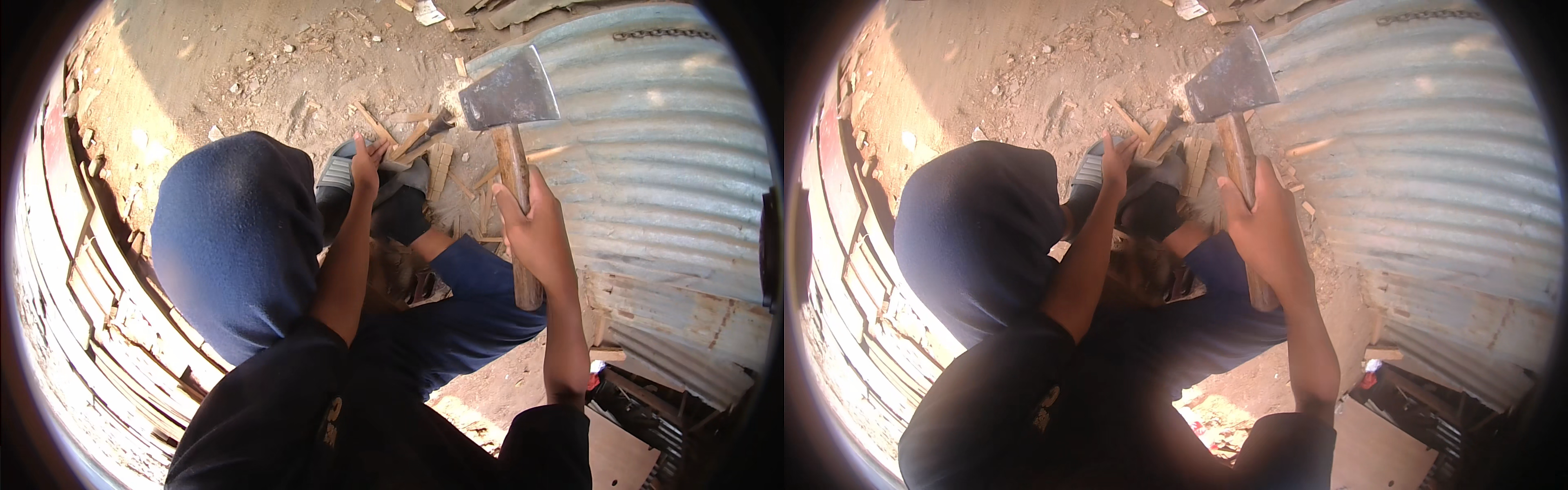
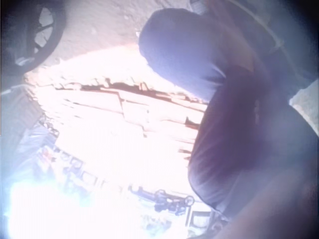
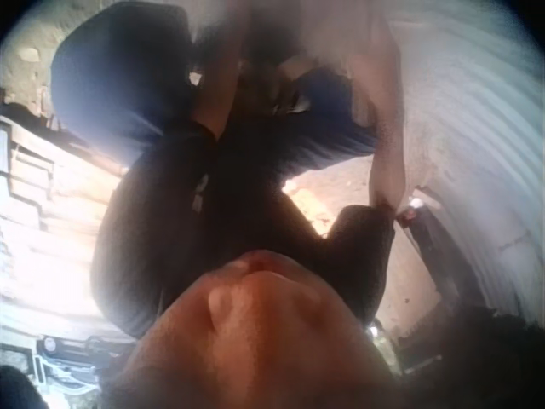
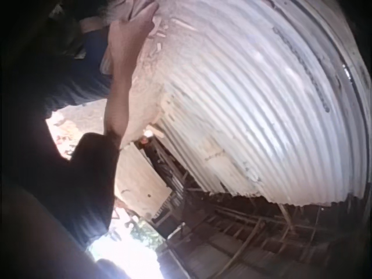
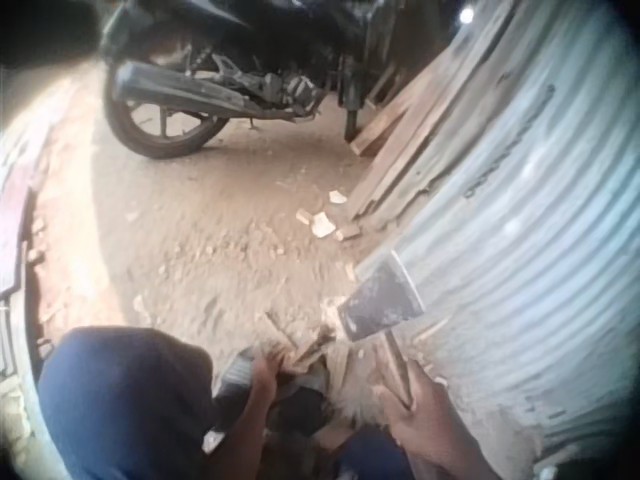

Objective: The person sits on the ground and uses a chisel and a small axe to split small pieces of wood into smaller fragments. They repeatedly position the chisel on a wood piece and strike it with the axe, then gather the resulting pieces.

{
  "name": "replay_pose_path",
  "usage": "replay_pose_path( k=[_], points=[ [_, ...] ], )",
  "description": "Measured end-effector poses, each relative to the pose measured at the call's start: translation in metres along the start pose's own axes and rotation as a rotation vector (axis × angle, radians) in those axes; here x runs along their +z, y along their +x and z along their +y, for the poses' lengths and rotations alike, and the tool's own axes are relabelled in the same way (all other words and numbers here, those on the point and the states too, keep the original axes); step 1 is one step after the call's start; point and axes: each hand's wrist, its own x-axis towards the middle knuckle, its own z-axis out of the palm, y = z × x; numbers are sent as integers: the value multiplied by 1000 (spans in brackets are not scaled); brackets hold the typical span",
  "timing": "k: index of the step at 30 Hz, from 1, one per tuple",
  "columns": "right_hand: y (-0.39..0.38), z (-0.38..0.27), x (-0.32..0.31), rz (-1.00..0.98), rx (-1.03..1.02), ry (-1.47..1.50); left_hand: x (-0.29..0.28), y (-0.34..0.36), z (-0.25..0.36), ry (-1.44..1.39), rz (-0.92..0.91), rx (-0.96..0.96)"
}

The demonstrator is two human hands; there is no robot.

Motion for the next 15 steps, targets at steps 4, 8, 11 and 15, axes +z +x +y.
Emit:
replay_pose_path(
  k=[4,8,11,15],
  points=[
    [-14,-25,-16,-68,181,432,-4,-5,0,35,-12,1],
    [-42,-51,-41,225,62,662,-7,-8,-10,-1,14,10],
    [-43,-70,-50,548,-152,686,1,-9,-10,-1,-2,2],
    [-6,-23,6,325,-30,419,-12,-5,-4,42,-13,3]
  ],
)
